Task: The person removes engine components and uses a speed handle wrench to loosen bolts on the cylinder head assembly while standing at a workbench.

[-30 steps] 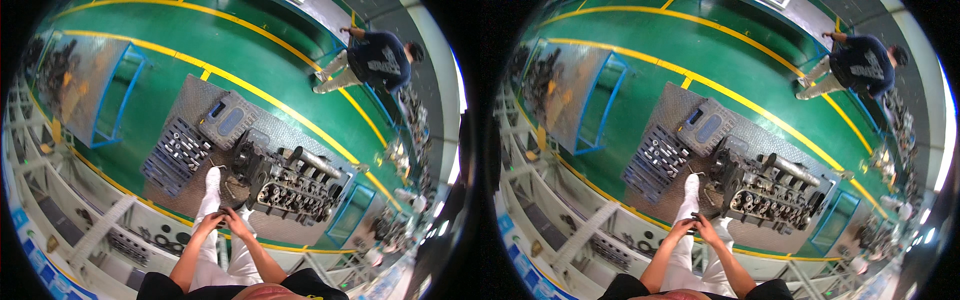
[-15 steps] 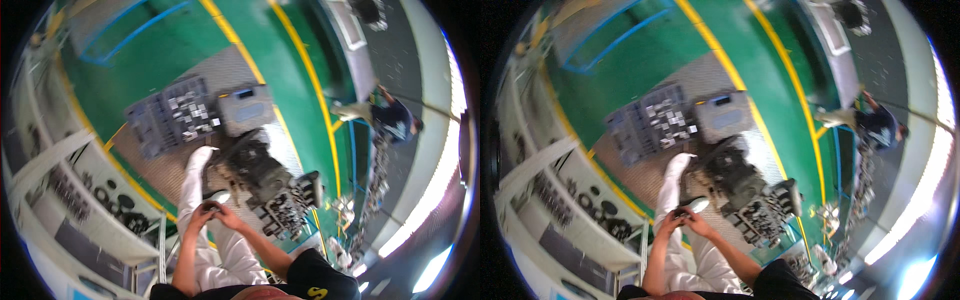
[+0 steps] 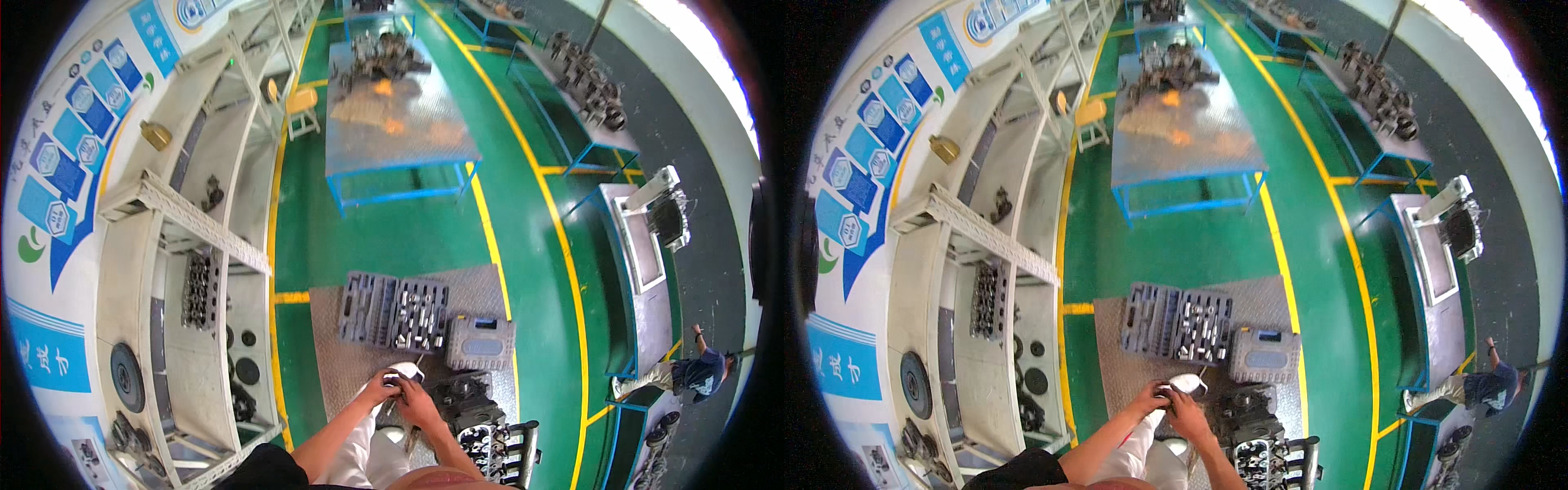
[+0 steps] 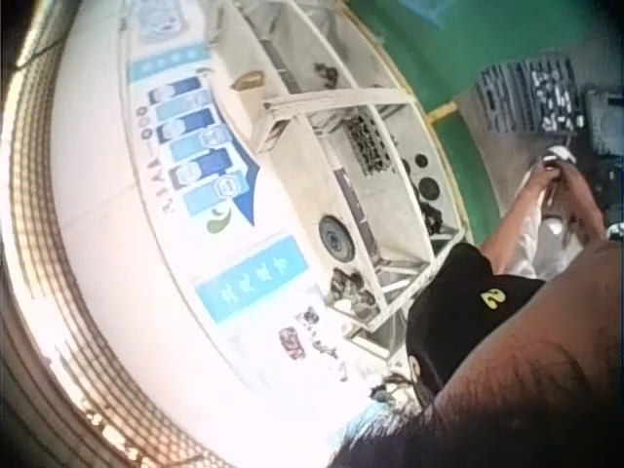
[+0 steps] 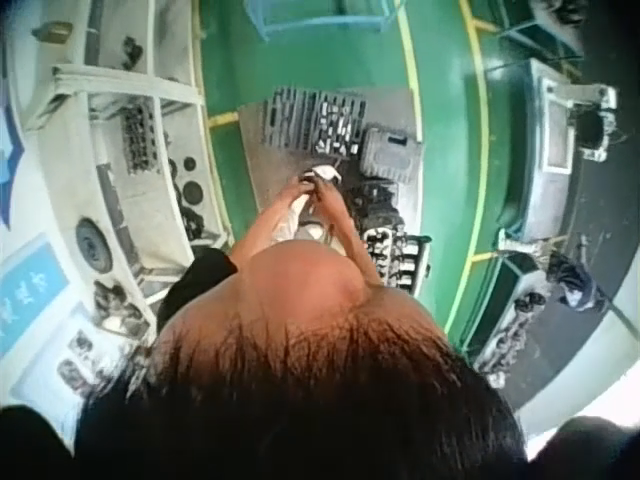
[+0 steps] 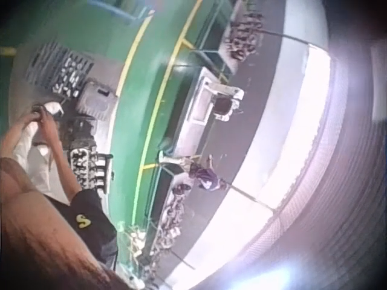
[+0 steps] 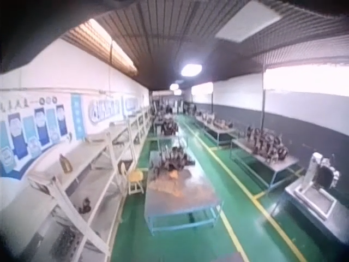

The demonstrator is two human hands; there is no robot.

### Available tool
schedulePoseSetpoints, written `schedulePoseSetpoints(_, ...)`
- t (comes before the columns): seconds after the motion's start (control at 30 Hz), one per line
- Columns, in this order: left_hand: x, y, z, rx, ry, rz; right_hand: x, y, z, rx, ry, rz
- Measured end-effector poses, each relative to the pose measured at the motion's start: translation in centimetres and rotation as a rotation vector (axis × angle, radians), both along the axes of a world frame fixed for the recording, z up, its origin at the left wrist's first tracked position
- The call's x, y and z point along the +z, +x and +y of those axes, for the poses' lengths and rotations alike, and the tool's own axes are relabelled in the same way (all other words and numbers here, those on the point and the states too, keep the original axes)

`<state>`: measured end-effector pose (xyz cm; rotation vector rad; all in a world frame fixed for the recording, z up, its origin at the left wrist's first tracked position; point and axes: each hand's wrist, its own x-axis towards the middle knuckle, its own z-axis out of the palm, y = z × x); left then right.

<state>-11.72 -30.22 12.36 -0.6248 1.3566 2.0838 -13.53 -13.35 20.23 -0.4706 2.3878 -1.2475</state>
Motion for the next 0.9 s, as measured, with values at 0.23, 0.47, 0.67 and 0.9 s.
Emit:
schedulePoseSetpoints(0.23,15.5,-1.6,3.1,-0.173,0.238,0.210,17.8,2.5,5.2,-0.122,0.217,0.268)
schedulePoseSetpoints(0.47,33.6,4.0,8.4,-0.598,-0.055,0.497,26.8,13.6,12.1,-0.195,0.300,0.617)
schedulePoseSetpoints(0.67,38.4,11.1,10.3,-0.811,0.049,0.580,32.1,24.0,12.8,-0.337,0.275,0.865)
schedulePoseSetpoints(0.9,38.7,14.6,13.8,-0.940,0.313,0.606,32.1,31.9,12.5,-0.863,0.073,0.752)
